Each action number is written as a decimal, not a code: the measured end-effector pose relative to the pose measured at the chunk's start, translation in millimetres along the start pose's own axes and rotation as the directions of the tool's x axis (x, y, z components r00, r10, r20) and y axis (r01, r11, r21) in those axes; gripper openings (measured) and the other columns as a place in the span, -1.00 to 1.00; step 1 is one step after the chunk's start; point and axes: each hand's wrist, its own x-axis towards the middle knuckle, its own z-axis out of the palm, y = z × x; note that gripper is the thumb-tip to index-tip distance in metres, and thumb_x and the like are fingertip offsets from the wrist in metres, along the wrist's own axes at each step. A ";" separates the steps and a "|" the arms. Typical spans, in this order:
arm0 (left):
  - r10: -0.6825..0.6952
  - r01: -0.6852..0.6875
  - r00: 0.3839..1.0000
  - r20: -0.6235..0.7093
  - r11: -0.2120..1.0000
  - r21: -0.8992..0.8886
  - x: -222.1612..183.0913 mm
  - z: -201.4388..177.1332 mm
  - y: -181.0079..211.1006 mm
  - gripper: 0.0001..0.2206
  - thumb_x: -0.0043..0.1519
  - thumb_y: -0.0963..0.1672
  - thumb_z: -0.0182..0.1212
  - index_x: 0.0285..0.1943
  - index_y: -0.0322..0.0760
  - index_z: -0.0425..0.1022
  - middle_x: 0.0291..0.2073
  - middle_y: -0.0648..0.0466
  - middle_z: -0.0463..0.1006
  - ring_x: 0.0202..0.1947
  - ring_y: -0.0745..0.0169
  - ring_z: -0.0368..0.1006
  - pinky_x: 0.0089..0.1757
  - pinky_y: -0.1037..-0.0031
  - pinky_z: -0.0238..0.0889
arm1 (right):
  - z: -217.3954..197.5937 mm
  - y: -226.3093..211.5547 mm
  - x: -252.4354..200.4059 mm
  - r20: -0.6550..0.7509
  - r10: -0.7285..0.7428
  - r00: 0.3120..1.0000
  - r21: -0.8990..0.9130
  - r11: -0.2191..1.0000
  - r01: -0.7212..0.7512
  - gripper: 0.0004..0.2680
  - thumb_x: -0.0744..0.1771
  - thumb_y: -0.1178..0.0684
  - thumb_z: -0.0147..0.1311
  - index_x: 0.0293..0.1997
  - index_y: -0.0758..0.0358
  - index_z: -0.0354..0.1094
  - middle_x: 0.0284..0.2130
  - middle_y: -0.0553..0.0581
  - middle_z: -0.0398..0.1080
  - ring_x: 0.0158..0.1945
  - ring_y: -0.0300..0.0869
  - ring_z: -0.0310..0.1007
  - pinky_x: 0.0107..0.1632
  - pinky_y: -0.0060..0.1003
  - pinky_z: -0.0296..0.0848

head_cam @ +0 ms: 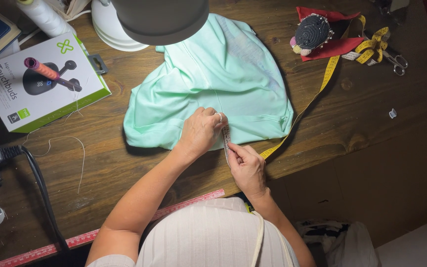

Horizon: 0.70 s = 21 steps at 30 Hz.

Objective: Measuring and pinning a green t-shirt on a wooden table to prepare for sewing.

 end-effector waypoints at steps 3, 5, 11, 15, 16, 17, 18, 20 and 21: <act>0.097 -0.096 0.992 -0.074 0.995 0.025 -3.2 -2.9 2.0 -0.93 0.16 -0.15 0.40 -0.26 0.00 0.62 -0.31 0.11 0.54 -0.17 0.08 0.50 -0.20 0.31 0.45 | 0.4 2.0 1.0 0.030 -0.022 0.999 -0.036 0.999 0.023 -0.88 0.29 0.12 0.23 -0.13 0.09 0.63 -0.57 0.08 0.42 -0.51 -0.16 0.52 -0.42 -0.27 0.48; 0.295 -0.266 0.929 -0.225 0.952 0.151 -7.4 -19.2 13.1 -0.91 0.14 -0.19 0.42 -0.25 -0.12 0.61 -0.14 0.02 0.55 0.03 -0.02 0.44 -0.03 0.20 0.35 | 1.0 3.7 1.1 0.030 -0.008 1.000 -0.071 0.997 0.010 -0.88 0.29 0.07 0.23 -0.16 -0.03 0.63 -0.56 0.06 0.43 -0.45 -0.14 0.55 -0.37 -0.23 0.51; 0.267 -0.261 0.961 -0.076 0.962 0.085 -34.9 37.3 -4.2 -0.75 0.17 -0.18 0.36 0.00 -0.12 0.47 -0.22 0.09 0.57 -0.12 0.13 0.56 -0.11 0.33 0.43 | -2.2 8.3 4.5 0.039 0.044 0.998 0.039 0.998 -0.045 -0.87 0.27 0.12 0.25 -0.18 -0.02 0.65 -0.58 0.05 0.46 -0.49 -0.21 0.53 -0.35 -0.35 0.50; 0.206 -0.206 0.979 -0.007 0.978 0.028 -34.6 27.1 -5.0 -0.52 0.07 -0.17 0.46 0.13 -0.18 0.33 -0.12 0.01 0.50 -0.15 0.01 0.57 -0.13 0.24 0.47 | -2.8 10.0 3.8 0.042 0.055 0.998 0.047 0.997 -0.057 -0.88 0.26 0.14 0.23 -0.20 0.02 0.64 -0.56 0.09 0.47 -0.48 -0.20 0.53 -0.38 -0.34 0.51; 0.187 -0.187 0.982 0.005 0.982 -0.002 -33.8 20.6 -3.0 -0.54 0.09 -0.15 0.44 0.13 -0.17 0.30 -0.14 0.02 0.48 -0.17 0.01 0.56 -0.13 0.26 0.46 | -2.7 13.6 3.0 0.034 0.078 0.996 0.076 0.994 -0.080 -0.87 0.26 0.14 0.25 -0.19 0.04 0.64 -0.56 0.05 0.49 -0.48 -0.26 0.51 -0.38 -0.38 0.50; 0.168 -0.167 0.986 0.017 0.985 -0.031 -32.9 14.0 -1.0 -0.55 0.11 -0.13 0.42 0.12 -0.16 0.28 -0.16 0.04 0.45 -0.18 0.02 0.55 -0.13 0.27 0.45 | -2.6 17.1 2.2 0.028 0.101 0.995 0.106 0.989 -0.103 -0.86 0.25 0.15 0.26 -0.18 0.06 0.65 -0.55 0.02 0.51 -0.48 -0.32 0.49 -0.37 -0.42 0.49; 0.169 -0.169 0.985 0.014 0.985 -0.029 -33.0 16.0 -1.4 -0.55 0.11 -0.13 0.42 0.12 -0.16 0.28 -0.16 0.04 0.45 -0.18 0.02 0.55 -0.13 0.27 0.45 | -11.2 16.6 2.8 0.026 0.097 0.995 0.106 0.989 -0.100 -0.86 0.25 0.15 0.26 -0.18 0.06 0.65 -0.55 0.02 0.51 -0.48 -0.32 0.49 -0.37 -0.42 0.49; 0.172 -0.171 0.985 0.006 0.984 -0.058 -35.6 20.1 -3.1 -0.62 0.15 -0.14 0.39 0.07 -0.08 0.30 -0.18 0.04 0.42 -0.23 -0.04 0.53 -0.17 0.23 0.45 | -27.5 15.5 2.8 0.009 0.170 0.985 0.044 0.984 -0.170 -0.87 0.25 0.14 0.24 -0.18 0.13 0.63 -0.52 0.06 0.51 -0.48 -0.30 0.53 -0.39 -0.36 0.49; 0.167 -0.167 0.986 0.004 0.984 -0.057 -35.1 18.0 -3.1 -0.62 0.15 -0.14 0.39 0.07 -0.08 0.30 -0.18 0.04 0.42 -0.23 -0.04 0.53 -0.17 0.23 0.45 | -43.4 17.2 6.6 0.013 0.167 0.986 0.045 0.985 -0.168 -0.87 0.25 0.14 0.24 -0.18 0.13 0.63 -0.52 0.06 0.51 -0.48 -0.30 0.53 -0.39 -0.36 0.49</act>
